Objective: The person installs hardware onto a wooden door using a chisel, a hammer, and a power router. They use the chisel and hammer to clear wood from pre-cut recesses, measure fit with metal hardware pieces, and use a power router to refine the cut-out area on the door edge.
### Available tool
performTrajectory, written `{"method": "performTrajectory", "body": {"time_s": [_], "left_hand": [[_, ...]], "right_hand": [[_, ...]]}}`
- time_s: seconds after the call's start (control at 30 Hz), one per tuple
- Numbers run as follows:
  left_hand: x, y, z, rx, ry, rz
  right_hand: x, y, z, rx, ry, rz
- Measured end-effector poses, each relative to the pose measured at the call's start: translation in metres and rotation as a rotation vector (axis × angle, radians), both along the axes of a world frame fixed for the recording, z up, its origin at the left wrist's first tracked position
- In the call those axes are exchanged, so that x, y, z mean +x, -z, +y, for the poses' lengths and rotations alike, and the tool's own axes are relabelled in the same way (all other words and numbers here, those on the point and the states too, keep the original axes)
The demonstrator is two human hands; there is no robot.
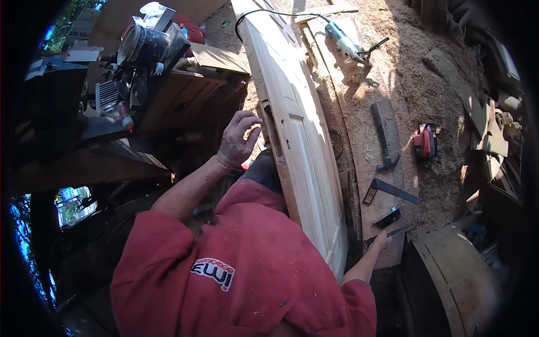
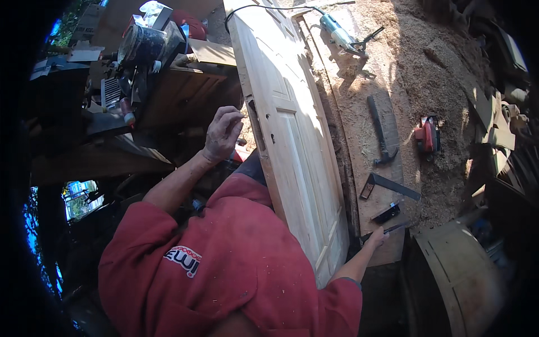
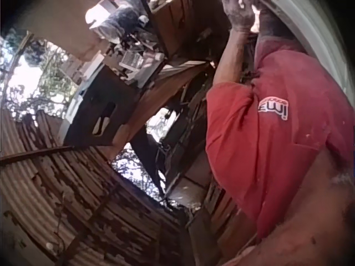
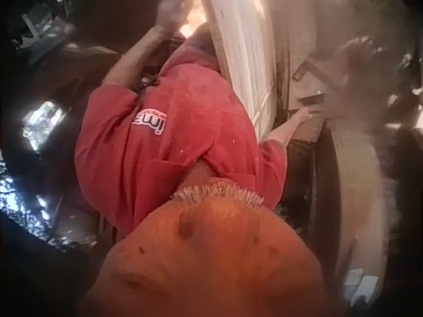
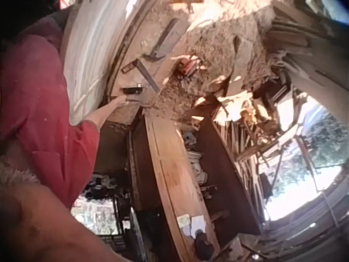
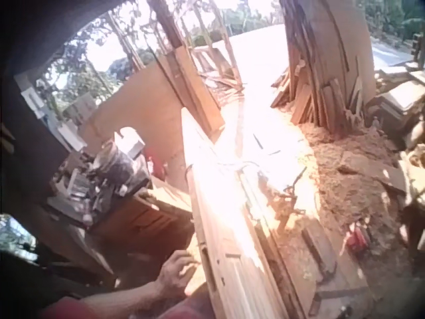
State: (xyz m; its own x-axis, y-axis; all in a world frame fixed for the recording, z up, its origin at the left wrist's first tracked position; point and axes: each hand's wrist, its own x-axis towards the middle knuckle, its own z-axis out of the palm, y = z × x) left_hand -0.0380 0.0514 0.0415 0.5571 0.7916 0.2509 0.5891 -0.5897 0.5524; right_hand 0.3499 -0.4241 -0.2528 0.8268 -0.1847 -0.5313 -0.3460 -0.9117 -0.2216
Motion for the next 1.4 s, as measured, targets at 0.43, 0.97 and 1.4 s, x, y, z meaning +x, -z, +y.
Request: {"method": "performTrajectory", "body": {"time_s": [0.43,0.97,1.4], "left_hand": [[0.101,-0.004,-0.066,0.087,0.696,-0.143],[0.039,0.025,0.022,0.127,0.778,-0.304],[0.042,0.031,0.027,0.011,0.722,-0.485]], "right_hand": [[-0.068,-0.293,0.271,1.005,-0.661,1.164],[-0.172,-0.371,0.324,0.689,-1.005,0.770],[-0.213,-0.417,0.357,0.550,-1.408,0.302]]}}
